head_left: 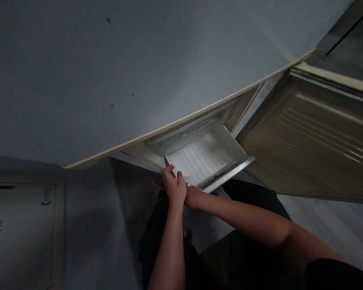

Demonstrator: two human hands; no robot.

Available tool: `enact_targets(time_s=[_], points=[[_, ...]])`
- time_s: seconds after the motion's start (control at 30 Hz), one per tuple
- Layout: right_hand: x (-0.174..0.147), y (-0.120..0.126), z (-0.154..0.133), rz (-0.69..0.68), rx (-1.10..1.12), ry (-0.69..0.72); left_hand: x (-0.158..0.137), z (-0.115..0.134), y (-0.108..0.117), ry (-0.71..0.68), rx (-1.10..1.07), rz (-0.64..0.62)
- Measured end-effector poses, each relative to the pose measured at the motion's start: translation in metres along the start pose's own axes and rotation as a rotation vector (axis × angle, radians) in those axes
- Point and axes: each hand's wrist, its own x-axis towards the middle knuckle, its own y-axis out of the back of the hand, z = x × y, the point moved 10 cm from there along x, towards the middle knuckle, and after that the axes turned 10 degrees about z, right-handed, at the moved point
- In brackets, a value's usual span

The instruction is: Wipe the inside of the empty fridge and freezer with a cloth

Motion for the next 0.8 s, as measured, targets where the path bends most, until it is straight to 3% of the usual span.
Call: enact_targets(time_s=[0.1,0.2,0.27,0.4,0.5,0.57,0.67,0.8], points=[[-0.035,0.003,-0.006,-0.038,-0.142,0.135,-0.004,-0.005,-0.008,0.013,0.116,-0.067],[-0.076,0.016,-0.001,0.130,-0.305,0.371,-0.014,-0.007,-0.018,0.026,0.238,-0.195],[-0.095,0.028,0.026,0.229,-0.338,0.384,-0.026,-0.006,-0.028,0.018,0.353,-0.336],[-0.113,0.074,0.131,0.313,-0.361,0.024,-0.046,-0.010,-0.037,0.046,0.596,-0.556],[-0.135,0.121,0.207,0.409,-0.414,-0.258,-0.050,-0.008,-0.039,0.038,0.658,-0.616],[-0.150,0.141,0.237,0.469,-0.443,-0.338,-0.050,-0.007,-0.040,0.035,0.682,-0.642],[-0.156,0.145,0.243,0.469,-0.467,-0.255,-0.052,-0.008,-0.042,0.029,0.710,-0.682],[-0.137,0.117,0.202,0.308,-0.451,0.104,-0.055,-0.007,-0.045,0.008,0.718,-0.696]])
